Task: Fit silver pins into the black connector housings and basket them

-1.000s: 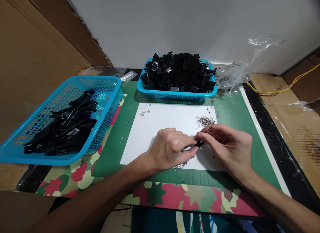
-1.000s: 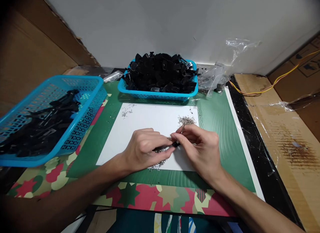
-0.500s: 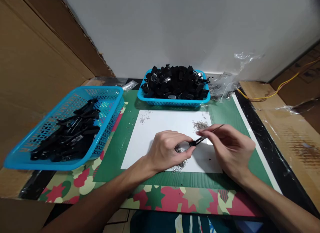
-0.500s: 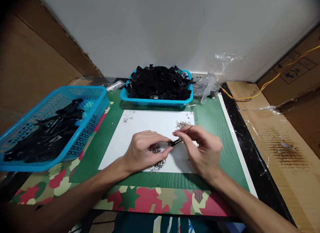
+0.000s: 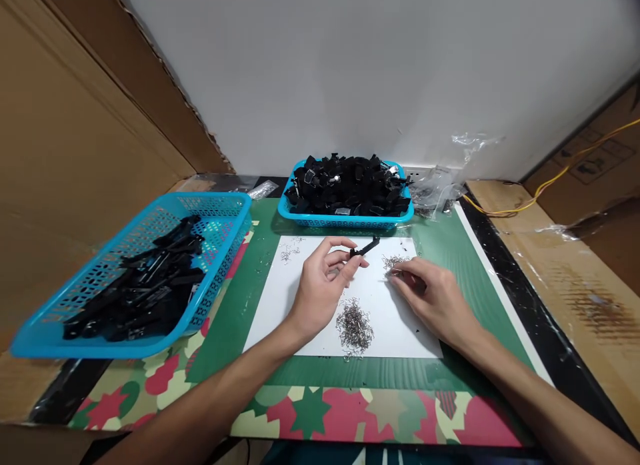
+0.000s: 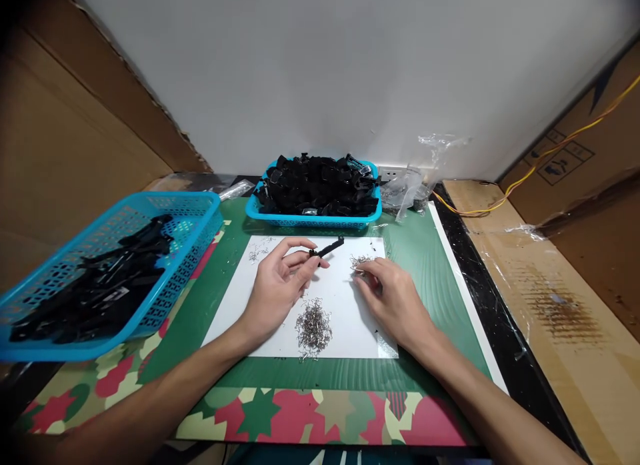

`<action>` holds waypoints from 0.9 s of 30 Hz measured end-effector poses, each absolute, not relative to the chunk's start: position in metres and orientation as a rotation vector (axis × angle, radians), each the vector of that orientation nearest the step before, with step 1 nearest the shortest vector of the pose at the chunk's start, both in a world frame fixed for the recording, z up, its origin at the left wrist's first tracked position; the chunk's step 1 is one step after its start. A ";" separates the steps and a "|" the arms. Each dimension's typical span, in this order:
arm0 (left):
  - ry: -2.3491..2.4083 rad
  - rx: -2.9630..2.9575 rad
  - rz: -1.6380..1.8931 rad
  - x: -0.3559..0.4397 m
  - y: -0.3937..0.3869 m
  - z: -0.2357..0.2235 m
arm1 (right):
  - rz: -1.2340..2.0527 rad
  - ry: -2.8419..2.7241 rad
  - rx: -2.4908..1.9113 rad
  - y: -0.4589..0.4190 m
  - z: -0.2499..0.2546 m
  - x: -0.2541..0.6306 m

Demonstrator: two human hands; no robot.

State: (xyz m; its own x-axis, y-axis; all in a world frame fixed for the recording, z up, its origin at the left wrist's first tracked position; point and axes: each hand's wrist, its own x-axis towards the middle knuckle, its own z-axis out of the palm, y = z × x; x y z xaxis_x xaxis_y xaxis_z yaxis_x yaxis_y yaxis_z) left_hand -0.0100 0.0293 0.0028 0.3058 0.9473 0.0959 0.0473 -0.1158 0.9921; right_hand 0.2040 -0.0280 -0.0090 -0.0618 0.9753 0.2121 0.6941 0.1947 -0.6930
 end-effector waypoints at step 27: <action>0.711 1.623 0.804 -0.012 0.014 0.007 | 1.019 -1.344 -1.189 -0.032 0.004 0.191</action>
State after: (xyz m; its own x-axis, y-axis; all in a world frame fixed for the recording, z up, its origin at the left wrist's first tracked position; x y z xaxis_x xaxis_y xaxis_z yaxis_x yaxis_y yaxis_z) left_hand -0.0118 0.0135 0.0071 0.5842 0.8010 0.1308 0.0318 -0.1836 0.9825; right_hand 0.1909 -0.0324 0.0041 0.0163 0.9878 0.1546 0.1179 0.1517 -0.9814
